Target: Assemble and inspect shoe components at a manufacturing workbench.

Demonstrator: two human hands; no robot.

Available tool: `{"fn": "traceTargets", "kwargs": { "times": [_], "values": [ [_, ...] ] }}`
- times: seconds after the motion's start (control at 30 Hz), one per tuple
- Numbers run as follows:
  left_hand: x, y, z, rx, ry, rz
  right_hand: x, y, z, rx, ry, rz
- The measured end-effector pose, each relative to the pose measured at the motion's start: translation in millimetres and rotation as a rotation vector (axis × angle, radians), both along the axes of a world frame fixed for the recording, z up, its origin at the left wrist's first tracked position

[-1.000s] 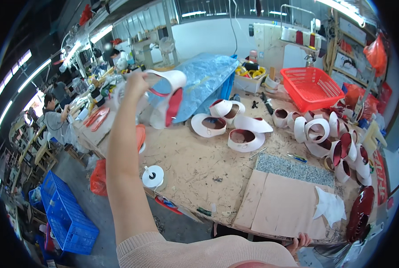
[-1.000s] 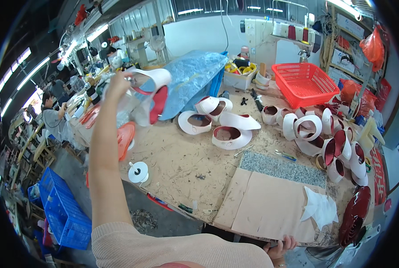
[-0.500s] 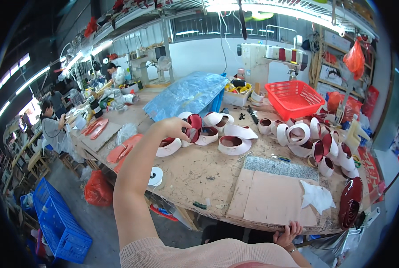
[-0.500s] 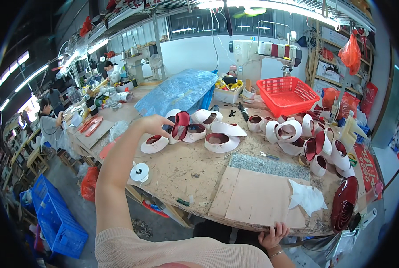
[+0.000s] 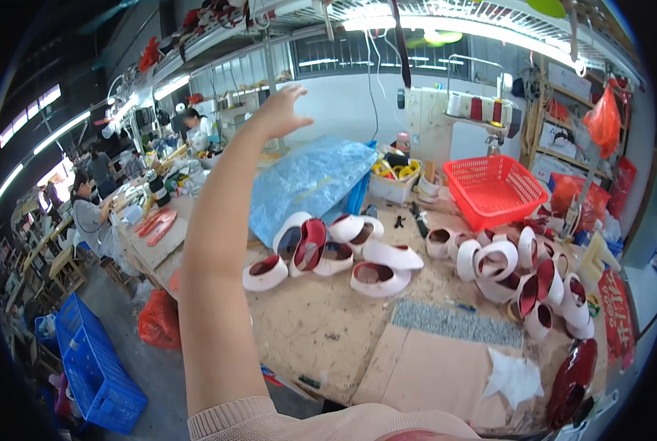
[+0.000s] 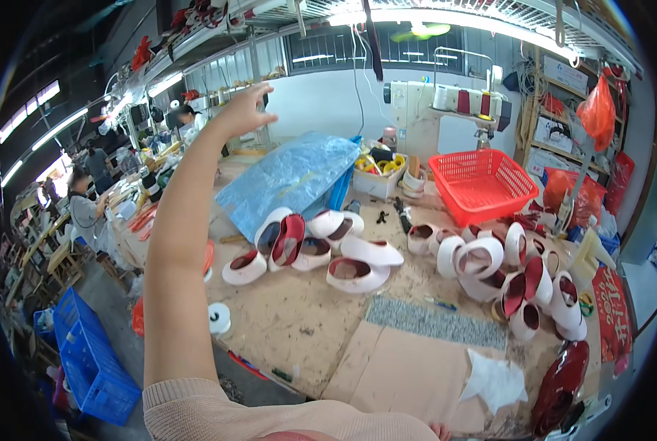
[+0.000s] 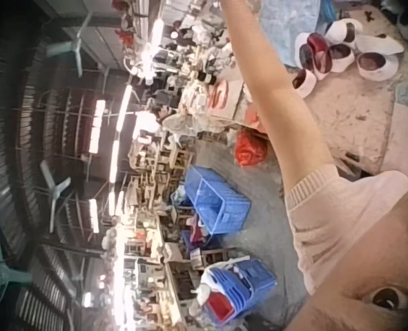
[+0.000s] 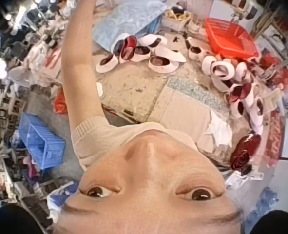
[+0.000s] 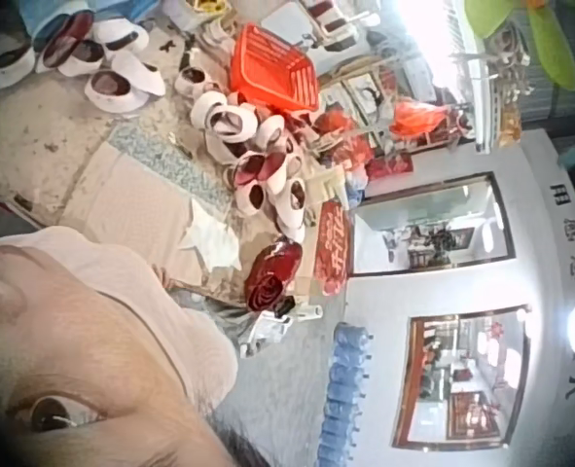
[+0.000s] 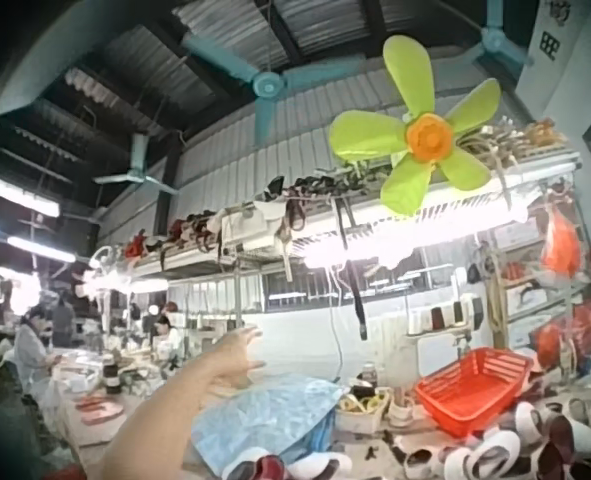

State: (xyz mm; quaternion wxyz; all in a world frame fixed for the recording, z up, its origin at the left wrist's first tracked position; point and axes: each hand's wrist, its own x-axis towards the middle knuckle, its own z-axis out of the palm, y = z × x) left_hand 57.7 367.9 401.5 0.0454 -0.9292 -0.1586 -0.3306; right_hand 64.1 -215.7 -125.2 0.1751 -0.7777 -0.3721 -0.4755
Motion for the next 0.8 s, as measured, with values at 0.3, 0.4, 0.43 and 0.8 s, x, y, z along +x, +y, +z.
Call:
{"fn": "traceTargets", "kwargs": {
  "times": [0.3, 0.4, 0.43, 0.8],
  "values": [
    [109, 78, 181, 0.167, -0.526, 0.186, 35, 42, 80, -0.078, 0.056, -0.014],
    [119, 101, 211, 0.081, -0.491, 0.178, 43, 52, 91, -0.09, 0.078, -0.003],
    [127, 103, 211, -0.028, -0.414, 0.152, 43, 49, 93, -0.099, 0.081, -0.012],
    [135, 113, 216, 0.009, -0.366, 0.172, 46, 57, 104, -0.106, 0.096, -0.024]
  ]
}}
